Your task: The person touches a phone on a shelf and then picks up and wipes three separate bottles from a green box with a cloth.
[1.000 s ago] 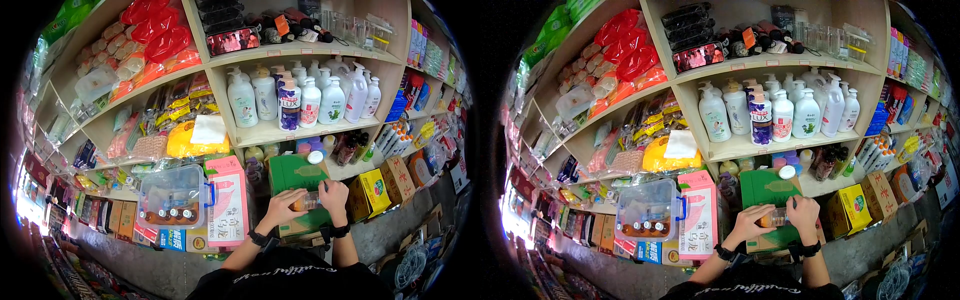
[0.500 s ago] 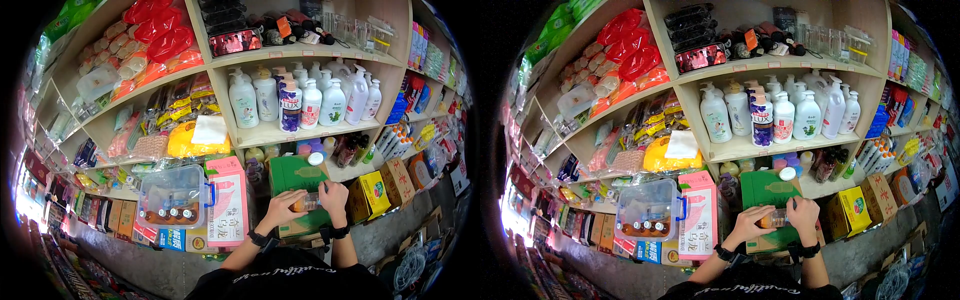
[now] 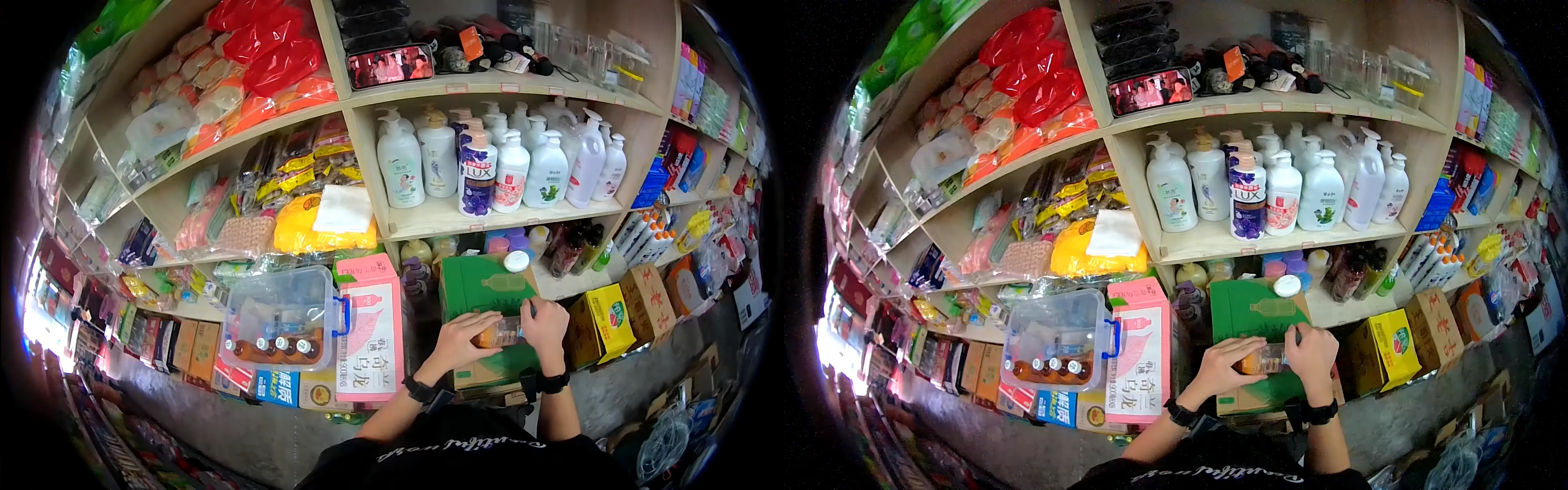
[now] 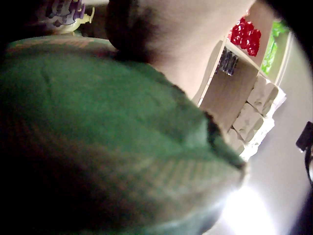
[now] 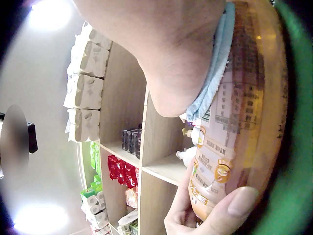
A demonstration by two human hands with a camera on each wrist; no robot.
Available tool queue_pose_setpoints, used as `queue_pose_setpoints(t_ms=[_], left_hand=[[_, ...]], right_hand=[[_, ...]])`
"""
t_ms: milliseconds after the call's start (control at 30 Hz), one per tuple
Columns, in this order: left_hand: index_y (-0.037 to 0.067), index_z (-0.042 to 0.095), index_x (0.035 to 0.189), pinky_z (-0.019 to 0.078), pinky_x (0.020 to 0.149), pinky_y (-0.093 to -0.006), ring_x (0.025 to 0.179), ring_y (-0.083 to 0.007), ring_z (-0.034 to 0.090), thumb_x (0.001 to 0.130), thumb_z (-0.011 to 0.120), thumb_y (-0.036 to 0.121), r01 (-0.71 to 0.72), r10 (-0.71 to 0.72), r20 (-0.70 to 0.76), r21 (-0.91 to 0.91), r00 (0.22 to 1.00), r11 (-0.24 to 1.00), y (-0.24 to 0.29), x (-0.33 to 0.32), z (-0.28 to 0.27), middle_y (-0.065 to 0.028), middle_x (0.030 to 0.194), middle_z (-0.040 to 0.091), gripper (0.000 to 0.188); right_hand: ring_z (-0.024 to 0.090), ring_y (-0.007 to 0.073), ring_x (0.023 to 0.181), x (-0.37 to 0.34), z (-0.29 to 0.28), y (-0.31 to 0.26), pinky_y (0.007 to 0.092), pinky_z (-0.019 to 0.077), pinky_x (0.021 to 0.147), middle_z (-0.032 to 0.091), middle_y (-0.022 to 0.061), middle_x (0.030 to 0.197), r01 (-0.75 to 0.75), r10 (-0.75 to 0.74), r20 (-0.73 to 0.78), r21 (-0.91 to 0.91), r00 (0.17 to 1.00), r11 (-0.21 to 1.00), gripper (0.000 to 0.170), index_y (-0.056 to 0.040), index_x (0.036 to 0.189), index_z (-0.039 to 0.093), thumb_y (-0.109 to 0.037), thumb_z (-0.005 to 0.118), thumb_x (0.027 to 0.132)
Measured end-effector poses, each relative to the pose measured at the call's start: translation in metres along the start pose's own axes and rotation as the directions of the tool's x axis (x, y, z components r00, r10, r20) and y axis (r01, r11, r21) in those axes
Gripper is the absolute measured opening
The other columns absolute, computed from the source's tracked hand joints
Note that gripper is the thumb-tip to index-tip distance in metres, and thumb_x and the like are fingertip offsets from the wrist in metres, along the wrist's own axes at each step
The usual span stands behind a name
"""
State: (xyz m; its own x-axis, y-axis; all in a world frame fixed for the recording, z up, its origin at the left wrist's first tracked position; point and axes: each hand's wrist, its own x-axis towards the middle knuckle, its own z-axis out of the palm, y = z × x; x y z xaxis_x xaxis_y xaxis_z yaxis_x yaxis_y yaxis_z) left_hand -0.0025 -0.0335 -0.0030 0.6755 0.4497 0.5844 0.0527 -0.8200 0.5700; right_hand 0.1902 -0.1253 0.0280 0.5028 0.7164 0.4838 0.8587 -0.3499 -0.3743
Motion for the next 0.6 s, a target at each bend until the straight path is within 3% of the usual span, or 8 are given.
queue_pose_setpoints(t_ms=[600], left_hand=[[0.010, 0.073, 0.127, 0.0582, 0.099, -0.0374, 0.109, -0.0267, 0.073, 0.071, 0.093, 0.031, -0.002, 0.002, -0.019, -0.010, 1.000, 1.000, 0.0005, -0.0007, 0.0009, -0.0070, 0.129, 0.074, 0.063]], right_hand=[[0.067, 0.0406, 0.064, 0.0004, -0.0035, -0.0028, 0.0492, 0.0542, 0.062, 0.067, 0.0215, 0.067, 0.004, -0.004, 0.002, -0.010, 1.000, 1.000, 0.030, -0.0032, 0.072, 0.069, -0.026, 0.066, 0.091]])
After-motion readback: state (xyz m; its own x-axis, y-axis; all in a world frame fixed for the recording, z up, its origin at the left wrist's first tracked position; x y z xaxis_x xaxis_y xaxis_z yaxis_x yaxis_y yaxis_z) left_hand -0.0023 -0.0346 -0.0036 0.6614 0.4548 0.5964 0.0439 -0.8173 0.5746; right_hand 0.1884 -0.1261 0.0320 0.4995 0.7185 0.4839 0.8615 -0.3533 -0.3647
